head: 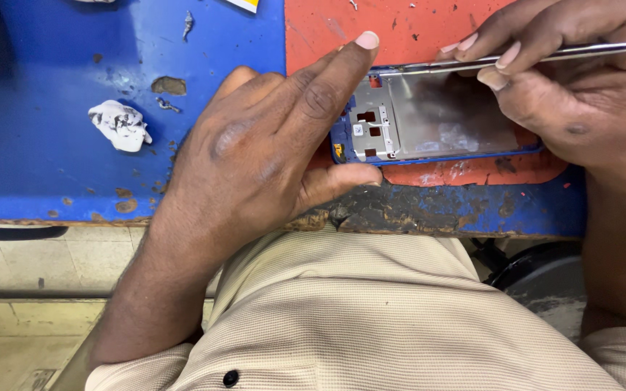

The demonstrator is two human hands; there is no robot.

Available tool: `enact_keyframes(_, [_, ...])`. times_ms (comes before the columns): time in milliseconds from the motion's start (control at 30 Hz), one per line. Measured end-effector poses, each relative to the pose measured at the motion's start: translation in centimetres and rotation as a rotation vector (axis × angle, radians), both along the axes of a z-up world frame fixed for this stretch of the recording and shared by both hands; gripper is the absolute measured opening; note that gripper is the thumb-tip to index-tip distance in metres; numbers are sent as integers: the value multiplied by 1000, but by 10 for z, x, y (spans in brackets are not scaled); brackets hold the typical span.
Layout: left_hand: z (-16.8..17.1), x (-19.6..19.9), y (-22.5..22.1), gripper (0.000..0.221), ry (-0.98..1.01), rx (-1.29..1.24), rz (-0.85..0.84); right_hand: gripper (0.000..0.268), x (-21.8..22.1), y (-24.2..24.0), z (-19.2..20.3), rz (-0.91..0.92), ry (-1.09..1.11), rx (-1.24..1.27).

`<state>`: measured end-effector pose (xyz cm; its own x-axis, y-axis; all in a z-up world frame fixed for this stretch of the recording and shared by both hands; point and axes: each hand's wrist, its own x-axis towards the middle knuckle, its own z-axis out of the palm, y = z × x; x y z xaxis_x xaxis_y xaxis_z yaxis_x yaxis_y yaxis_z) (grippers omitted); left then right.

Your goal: The person uses tweezers to place small red adhesive pieces along the edges of a disassembled smartphone frame. They apply glue from a tube to the frame and continue positioning the adhesive pieces with tweezers.

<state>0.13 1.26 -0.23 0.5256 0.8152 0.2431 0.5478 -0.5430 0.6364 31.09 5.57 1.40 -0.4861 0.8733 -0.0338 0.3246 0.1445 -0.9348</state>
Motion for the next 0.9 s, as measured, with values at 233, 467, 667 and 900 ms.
enact_keyframes(233, [1, 1, 0, 86, 10, -69, 2, 14, 1, 1, 0, 47, -90, 77])
enact_keyframes(467, [2, 1, 1, 83, -11, 1, -3, 20, 15, -1, -17, 9, 58, 7])
enact_keyframes(667, [4, 0, 1, 85, 5, 16, -19, 19, 61, 1, -41, -156, 216, -114])
enact_keyframes(900, [10, 2, 1, 88, 74, -44, -57, 10, 70, -15, -12, -26, -224, 328])
